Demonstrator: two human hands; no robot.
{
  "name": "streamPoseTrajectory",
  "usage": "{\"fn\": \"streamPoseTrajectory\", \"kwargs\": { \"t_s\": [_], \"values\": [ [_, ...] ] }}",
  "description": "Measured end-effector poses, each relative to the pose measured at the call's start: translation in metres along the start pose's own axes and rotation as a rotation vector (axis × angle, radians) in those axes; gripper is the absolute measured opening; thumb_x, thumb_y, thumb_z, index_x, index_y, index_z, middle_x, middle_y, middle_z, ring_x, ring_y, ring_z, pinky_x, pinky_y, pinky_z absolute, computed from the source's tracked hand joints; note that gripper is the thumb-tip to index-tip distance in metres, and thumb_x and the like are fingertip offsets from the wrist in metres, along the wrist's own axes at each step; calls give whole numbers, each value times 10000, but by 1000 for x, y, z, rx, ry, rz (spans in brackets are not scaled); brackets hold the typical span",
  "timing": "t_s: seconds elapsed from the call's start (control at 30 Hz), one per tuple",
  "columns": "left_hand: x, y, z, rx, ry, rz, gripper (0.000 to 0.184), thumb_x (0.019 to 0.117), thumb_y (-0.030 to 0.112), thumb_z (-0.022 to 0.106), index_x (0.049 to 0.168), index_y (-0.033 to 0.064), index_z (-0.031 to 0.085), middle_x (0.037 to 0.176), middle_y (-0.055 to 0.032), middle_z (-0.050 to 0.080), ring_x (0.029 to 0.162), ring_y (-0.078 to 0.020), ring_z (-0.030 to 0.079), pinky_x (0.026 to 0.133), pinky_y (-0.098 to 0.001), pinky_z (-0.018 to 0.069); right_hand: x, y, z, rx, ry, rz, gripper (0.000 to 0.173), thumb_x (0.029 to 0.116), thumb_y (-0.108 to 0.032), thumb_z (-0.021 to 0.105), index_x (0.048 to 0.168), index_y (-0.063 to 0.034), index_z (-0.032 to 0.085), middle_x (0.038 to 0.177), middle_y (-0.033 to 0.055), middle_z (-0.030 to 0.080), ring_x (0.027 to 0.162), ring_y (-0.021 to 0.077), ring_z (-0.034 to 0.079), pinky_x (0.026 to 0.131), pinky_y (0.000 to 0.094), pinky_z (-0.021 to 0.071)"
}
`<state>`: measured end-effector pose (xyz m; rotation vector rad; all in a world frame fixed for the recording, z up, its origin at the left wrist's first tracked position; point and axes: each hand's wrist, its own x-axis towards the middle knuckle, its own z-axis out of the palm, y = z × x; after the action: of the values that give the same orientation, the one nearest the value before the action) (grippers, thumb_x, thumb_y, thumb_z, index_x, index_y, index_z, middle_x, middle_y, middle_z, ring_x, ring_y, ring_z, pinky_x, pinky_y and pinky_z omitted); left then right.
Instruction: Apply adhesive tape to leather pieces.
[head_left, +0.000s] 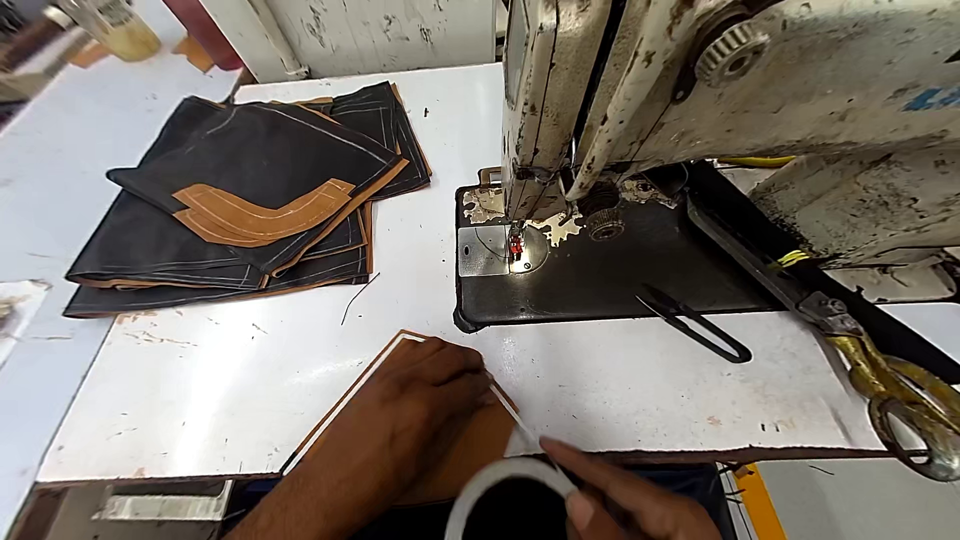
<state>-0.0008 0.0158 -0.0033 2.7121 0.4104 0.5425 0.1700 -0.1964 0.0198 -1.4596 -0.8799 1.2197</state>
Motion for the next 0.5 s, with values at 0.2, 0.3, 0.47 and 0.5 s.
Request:
{"fn": "streamPoseTrajectory", "kwargs": {
  "t_s": [0.2, 0.3, 0.47, 0.5],
  "values": [
    [-1, -14, -12, 187, 87, -181, 281, 1010, 392, 590, 977, 187, 779, 969, 51, 690, 900, -104, 640, 751, -281, 534, 46, -12, -8, -89, 24, -29, 453, 1044, -147, 595, 1486, -68, 534, 958, 34, 692, 628, 136, 665, 495, 291, 603],
    [-5, -16, -7, 91, 96, -103, 212, 1017, 244, 586, 1084, 188, 779, 1049, 48, 704, 992, -82, 657, 846, -240, 561, 54, -7, -14, -189, 23, -47, 441, 1038, -204, 603, 1470, -120, 568, 943, 12, 696, 620, 110, 653, 498, 265, 587],
    [-10, -19, -4, 38, 62, -33, 268, 988, 152, 580, 1149, 210, 786, 1103, 52, 701, 1032, -90, 642, 876, -244, 550, 53, -1, -16, -226, 26, -31, 421, 1041, -235, 603, 1452, -145, 593, 959, 15, 701, 632, 110, 668, 515, 261, 605],
    [-9, -19, -4, 39, 59, -29, 271, 988, 152, 579, 1156, 206, 785, 1101, 49, 699, 1032, -93, 640, 879, -245, 548, 53, -1, -17, -226, 31, -29, 414, 1041, -233, 606, 1445, -142, 603, 966, 15, 708, 629, 111, 674, 515, 264, 612]
  ]
}}
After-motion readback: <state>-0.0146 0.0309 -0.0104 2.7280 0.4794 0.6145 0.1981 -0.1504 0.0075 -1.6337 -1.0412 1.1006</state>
